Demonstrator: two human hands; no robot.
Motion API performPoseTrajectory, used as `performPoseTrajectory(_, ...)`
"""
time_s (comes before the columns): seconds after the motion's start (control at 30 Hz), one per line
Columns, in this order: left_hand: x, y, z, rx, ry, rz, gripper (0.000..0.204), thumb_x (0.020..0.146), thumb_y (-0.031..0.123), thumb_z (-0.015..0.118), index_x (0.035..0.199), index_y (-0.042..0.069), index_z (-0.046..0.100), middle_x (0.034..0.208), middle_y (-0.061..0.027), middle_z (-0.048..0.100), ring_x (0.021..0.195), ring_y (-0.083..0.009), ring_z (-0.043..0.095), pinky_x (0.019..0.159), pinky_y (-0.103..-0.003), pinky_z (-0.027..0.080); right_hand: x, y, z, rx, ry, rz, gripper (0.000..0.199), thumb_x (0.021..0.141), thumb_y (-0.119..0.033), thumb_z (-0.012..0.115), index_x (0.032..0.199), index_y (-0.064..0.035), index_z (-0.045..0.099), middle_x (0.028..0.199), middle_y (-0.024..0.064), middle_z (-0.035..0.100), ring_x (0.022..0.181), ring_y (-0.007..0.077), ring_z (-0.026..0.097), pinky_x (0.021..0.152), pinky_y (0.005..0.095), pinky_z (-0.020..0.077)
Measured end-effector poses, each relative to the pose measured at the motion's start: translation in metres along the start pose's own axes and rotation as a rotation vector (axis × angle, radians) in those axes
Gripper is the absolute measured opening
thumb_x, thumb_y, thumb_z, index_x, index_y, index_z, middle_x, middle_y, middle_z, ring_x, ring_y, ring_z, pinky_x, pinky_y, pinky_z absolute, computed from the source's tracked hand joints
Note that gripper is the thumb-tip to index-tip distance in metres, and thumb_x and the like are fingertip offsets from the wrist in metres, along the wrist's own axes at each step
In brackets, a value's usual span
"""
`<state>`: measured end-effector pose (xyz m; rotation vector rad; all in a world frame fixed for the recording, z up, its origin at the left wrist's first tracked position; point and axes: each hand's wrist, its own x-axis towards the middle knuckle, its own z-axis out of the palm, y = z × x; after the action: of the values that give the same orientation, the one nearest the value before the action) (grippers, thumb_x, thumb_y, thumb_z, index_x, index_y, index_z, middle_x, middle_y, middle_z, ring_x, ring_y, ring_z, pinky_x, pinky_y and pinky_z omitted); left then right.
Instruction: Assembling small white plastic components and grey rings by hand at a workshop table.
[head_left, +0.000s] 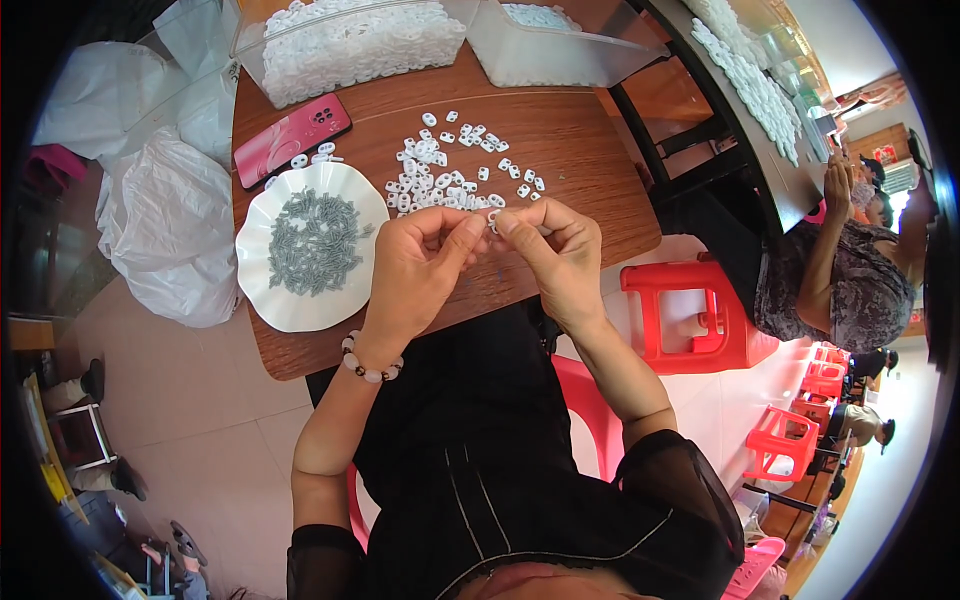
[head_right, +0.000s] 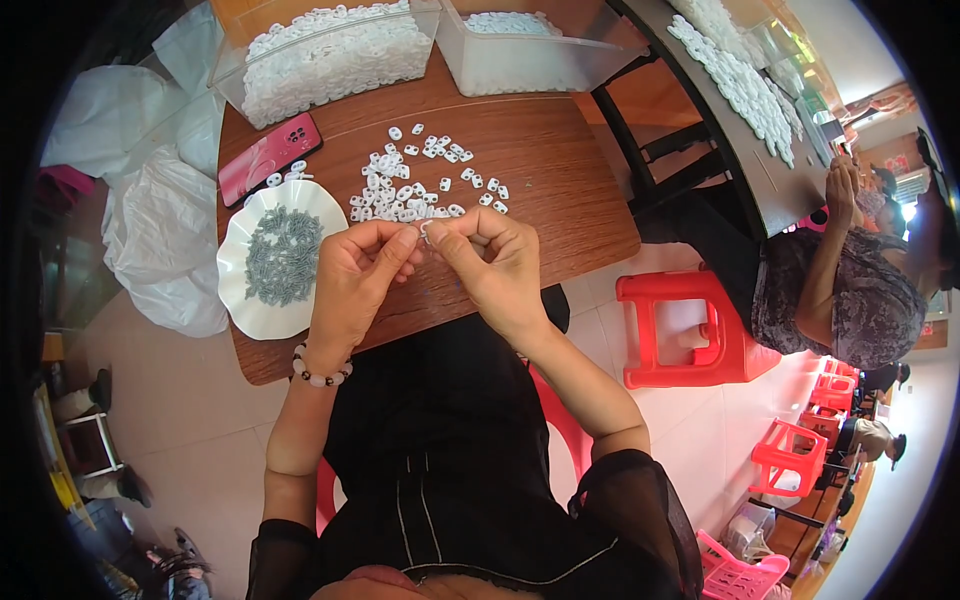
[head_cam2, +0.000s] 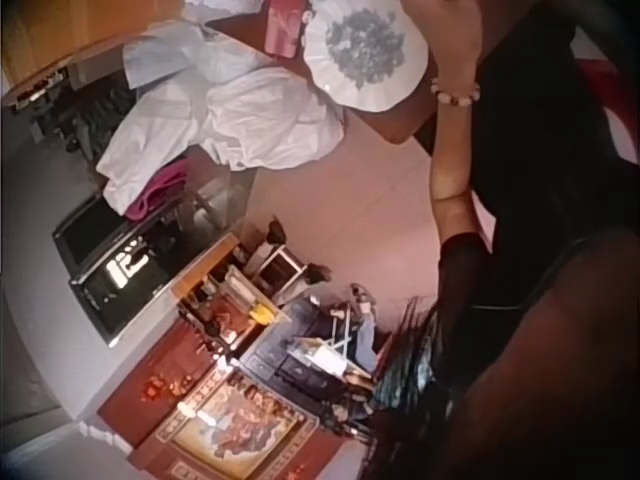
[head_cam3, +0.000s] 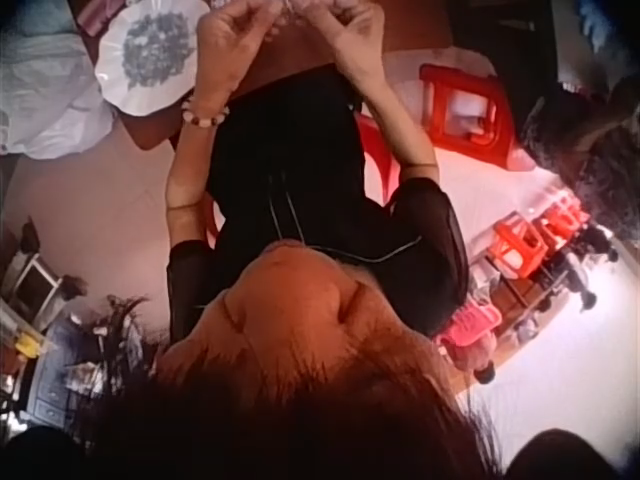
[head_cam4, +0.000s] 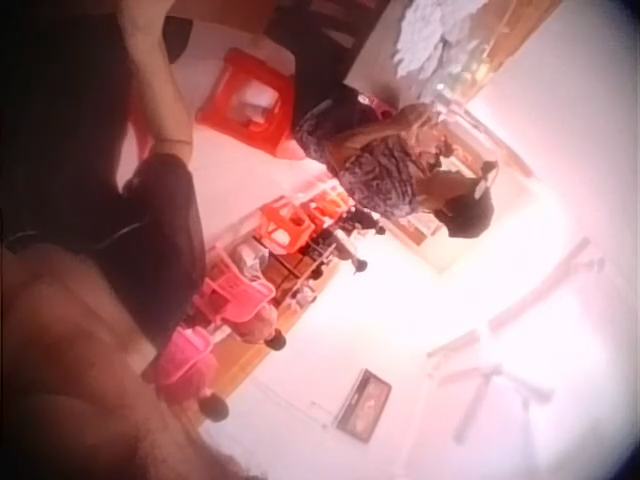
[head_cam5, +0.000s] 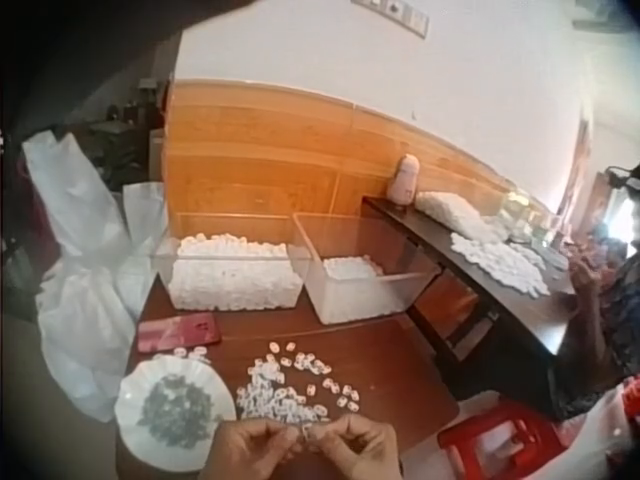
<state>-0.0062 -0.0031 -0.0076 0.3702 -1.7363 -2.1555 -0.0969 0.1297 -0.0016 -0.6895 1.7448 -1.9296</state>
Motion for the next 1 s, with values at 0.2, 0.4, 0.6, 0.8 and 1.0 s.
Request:
performPoseTrajectory(0.2, -0.002, -0.004, 0.005, 0.073, 0.055, 0.081, 0.017, 0.090, 0.012, 0.062, 0.089, -0.004, 0.068, 0.070, -0.0035, 0.065, 0.063, -0.0056, 0.057, 0.059, -0.020, 0.047, -0.001, -0.001, 0.003, 0.053, -0.011, -0.115, 0.007, 0.088, -0.003, 0.062, 0.088, 0.0036, 0.066, 0.083, 0.0062, 0.068, 0.072, 0.0048, 0.059, 0.064, 0.0189, 0.0469)
performPoseTrajectory(0.4, -0.003, -0.005, 0.008, 0.049, 0.085, 0.092, 0.017, 0.090, 0.012, 0.063, 0.088, -0.003, 0.068, 0.069, -0.0028, 0.065, 0.062, -0.0051, 0.057, 0.059, -0.019, 0.046, -0.003, -0.006, 0.005, 0.010, -0.004, -0.102, 0.009, 0.088, -0.003, 0.062, 0.084, 0.0045, 0.063, 0.090, 0.0123, 0.069, 0.078, 0.0102, 0.062, 0.075, 0.0246, 0.0503)
performPoseTrajectory(0.6, -0.004, -0.008, 0.010, 0.065, 0.105, 0.103, 0.017, 0.089, 0.013, 0.063, 0.087, -0.003, 0.068, 0.067, -0.0019, 0.064, 0.061, -0.0042, 0.055, 0.056, -0.019, 0.044, -0.004, -0.002, 0.003, -0.036, 0.002, -0.124, 0.008, 0.089, -0.002, 0.061, 0.084, 0.0048, 0.062, 0.091, 0.0132, 0.069, 0.081, 0.0103, 0.062, 0.076, 0.0246, 0.0506)
performPoseTrajectory(0.8, -0.005, -0.013, 0.012, 0.095, 0.142, 0.140, 0.018, 0.090, 0.013, 0.063, 0.086, -0.004, 0.068, 0.066, -0.0017, 0.064, 0.059, -0.0037, 0.054, 0.055, -0.019, 0.043, -0.007, 0.002, 0.009, -0.009, 0.029, -0.185, 0.008, 0.090, -0.003, 0.060, 0.086, 0.0041, 0.063, 0.084, 0.0075, 0.067, 0.075, 0.0071, 0.061, 0.069, 0.0209, 0.0499)
performPoseTrajectory(1.0, -0.004, -0.011, 0.014, 0.062, 0.139, 0.134, 0.018, 0.090, 0.013, 0.062, 0.087, -0.004, 0.068, 0.067, -0.0023, 0.064, 0.060, -0.0043, 0.056, 0.056, -0.019, 0.045, -0.004, 0.006, 0.002, 0.061, 0.017, -0.123, 0.009, 0.089, -0.004, 0.061, 0.087, 0.0040, 0.062, 0.085, 0.0080, 0.067, 0.076, 0.0088, 0.063, 0.070, 0.0219, 0.0523)
